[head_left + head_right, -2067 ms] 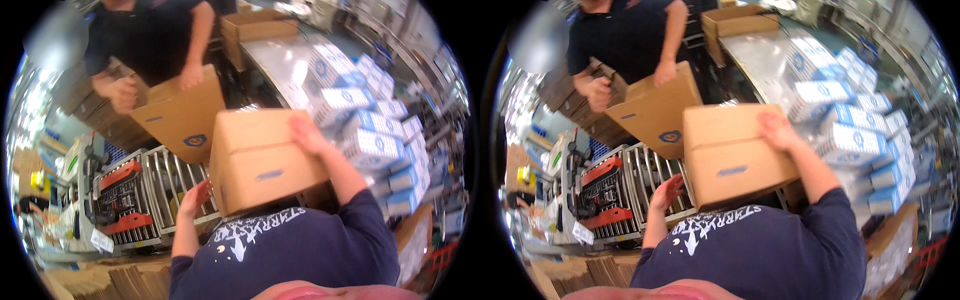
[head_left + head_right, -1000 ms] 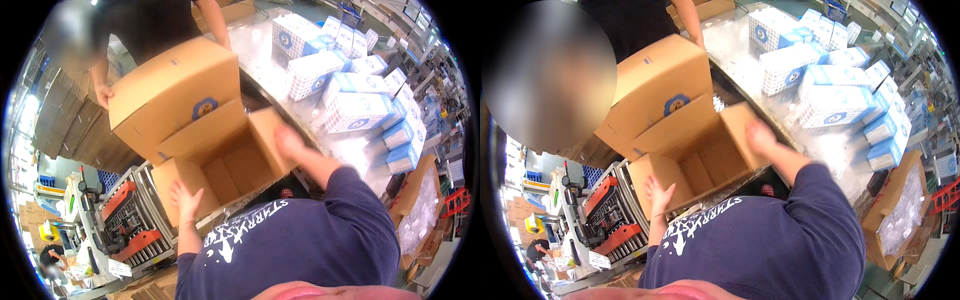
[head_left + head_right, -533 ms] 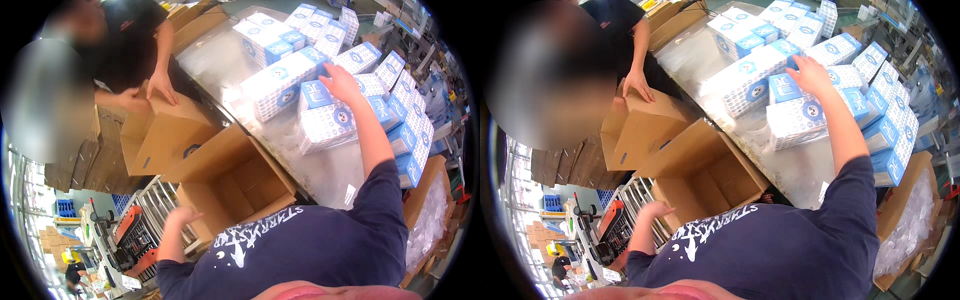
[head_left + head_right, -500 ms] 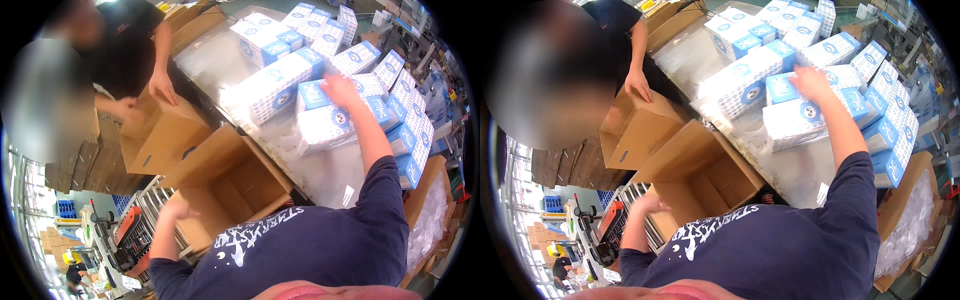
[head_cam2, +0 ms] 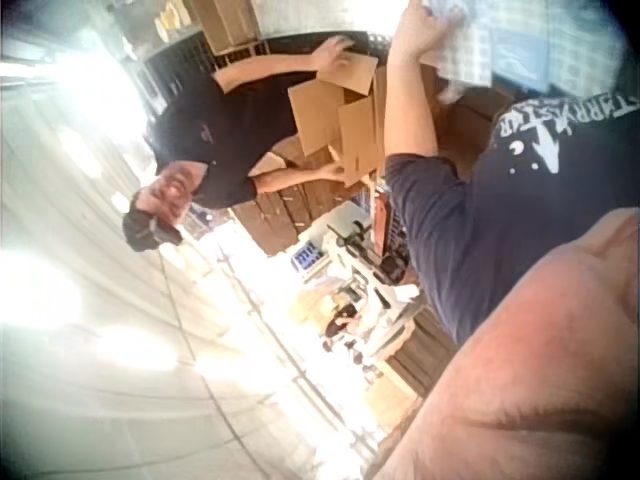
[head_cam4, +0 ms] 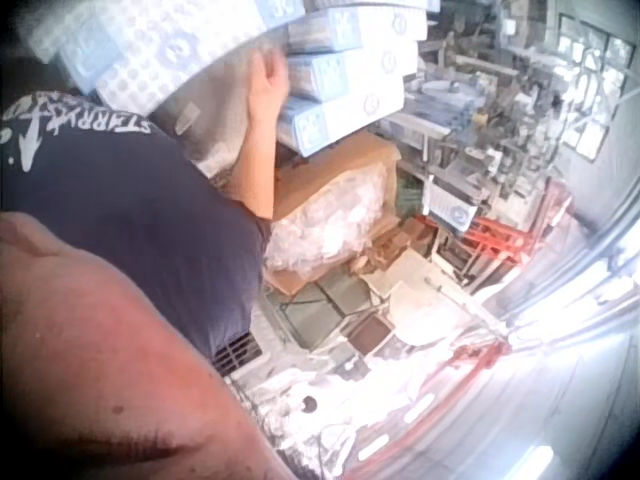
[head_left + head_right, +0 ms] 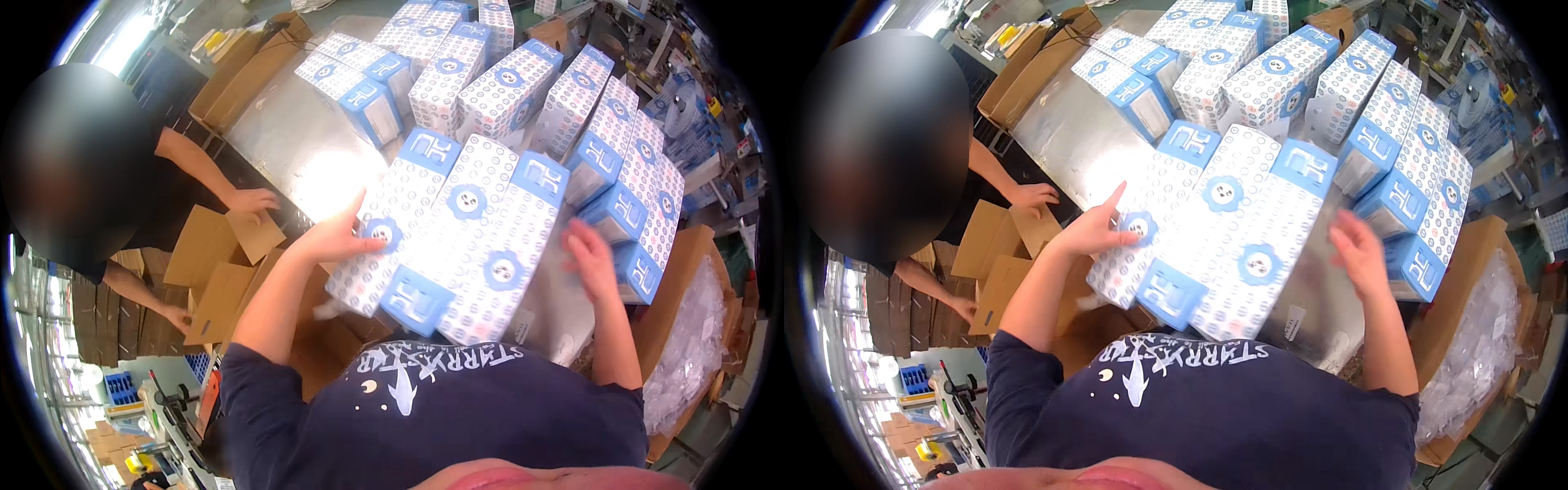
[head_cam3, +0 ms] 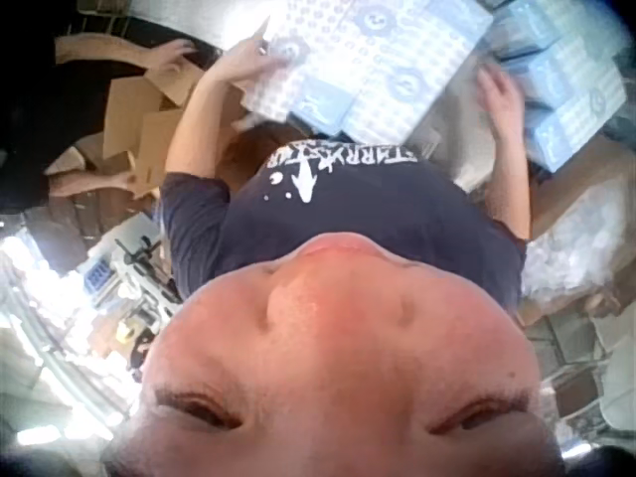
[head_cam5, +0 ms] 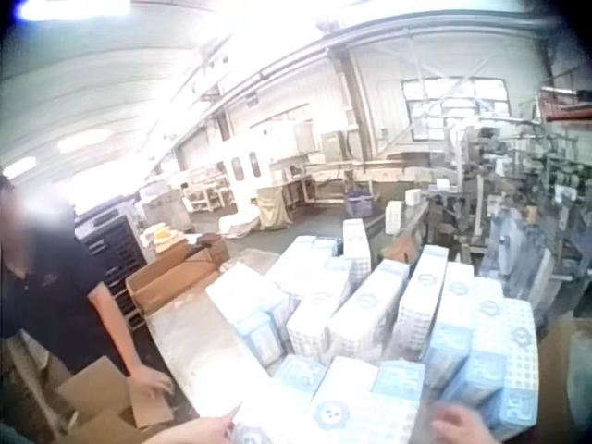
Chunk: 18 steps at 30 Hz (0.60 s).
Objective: The person places blue wrapped items into cardboard boxes, inserts plastic dividers, and pushes the finished boxes onto a roller conveyor.
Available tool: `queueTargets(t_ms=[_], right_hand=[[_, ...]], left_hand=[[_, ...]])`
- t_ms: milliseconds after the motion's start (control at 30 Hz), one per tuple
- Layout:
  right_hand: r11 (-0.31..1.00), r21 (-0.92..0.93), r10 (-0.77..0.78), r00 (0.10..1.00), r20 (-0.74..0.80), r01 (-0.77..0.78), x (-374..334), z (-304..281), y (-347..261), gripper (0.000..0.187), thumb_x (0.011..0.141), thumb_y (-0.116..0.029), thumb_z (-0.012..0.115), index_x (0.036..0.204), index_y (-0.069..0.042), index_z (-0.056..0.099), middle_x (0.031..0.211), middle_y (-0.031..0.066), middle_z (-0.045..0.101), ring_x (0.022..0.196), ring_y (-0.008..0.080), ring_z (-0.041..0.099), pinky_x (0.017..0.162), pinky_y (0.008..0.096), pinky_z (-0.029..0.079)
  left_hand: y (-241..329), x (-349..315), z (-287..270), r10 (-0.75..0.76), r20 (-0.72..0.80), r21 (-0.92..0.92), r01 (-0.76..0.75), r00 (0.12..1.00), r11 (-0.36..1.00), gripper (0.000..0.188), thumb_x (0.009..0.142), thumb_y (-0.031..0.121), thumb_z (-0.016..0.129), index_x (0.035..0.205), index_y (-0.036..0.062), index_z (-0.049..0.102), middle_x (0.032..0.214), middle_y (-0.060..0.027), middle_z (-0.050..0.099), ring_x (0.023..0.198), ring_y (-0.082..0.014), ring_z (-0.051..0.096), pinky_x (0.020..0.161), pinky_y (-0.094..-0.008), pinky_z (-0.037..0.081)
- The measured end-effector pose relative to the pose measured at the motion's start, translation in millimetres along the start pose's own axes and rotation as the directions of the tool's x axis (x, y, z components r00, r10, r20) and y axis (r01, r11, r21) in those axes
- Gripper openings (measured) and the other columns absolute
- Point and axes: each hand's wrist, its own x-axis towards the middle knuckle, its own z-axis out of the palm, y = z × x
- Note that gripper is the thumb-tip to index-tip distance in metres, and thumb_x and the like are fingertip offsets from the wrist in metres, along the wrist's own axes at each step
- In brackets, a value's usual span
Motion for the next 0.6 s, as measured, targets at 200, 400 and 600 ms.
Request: queueTargets(t_ms=[200, 400, 600], right_hand=[[0.899, 0.367, 0.112, 0.937, 0.331, -0.238, 21.8, 45.8, 66.8, 0.052, 0.093, -0.044, 0.042, 0.125, -0.004, 0.047, 0.111, 0.0075, 0.059, 0.098, 0.0146, 0.056, 0.079, 0.0327, 0.049], [0.895, 0.442, -0.149, 0.889, 0.432, -0.065, -9.8, 64.4, -37.3, 0.053, 0.068, -0.007, 0.068, 0.117, 0.001, 0.052, 0.114, 0.0093, 0.058, 0.102, 0.0207, 0.056, 0.086, 0.0360, 0.047], [0.879, -0.319, -0.108, 0.800, 0.590, 0.354, -48.1, 124.5, -69.5, 0.055, 0.060, -0.007, 0.076, 0.113, -0.003, 0.058, 0.114, 0.0105, 0.059, 0.102, 0.0228, 0.056, 0.087, 0.0334, 0.044]], left_hand=[[-39.0, 30.5, 57.8, 0.193, 0.203, -0.837, 0.067, 0.960, 0.543, 0.065, 0.074, 0.020, 0.069, 0.128, -0.0029, 0.042, 0.116, -0.0125, 0.056, 0.102, -0.0211, 0.057, 0.090, -0.0341, 0.045], [-45.5, -60.3, 52.0, 0.353, -0.198, -0.761, -0.370, 0.915, 0.533, 0.057, 0.069, 0.004, 0.072, 0.121, 0.0003, 0.049, 0.113, -0.0095, 0.058, 0.105, -0.0189, 0.055, 0.089, -0.0344, 0.046], [-114.9, -111.7, 101.8, 0.314, -0.333, -0.737, -0.453, 0.889, 0.502, 0.060, 0.065, 0.000, 0.077, 0.119, 0.0010, 0.051, 0.113, -0.0078, 0.059, 0.104, -0.0209, 0.055, 0.089, -0.0344, 0.044]])
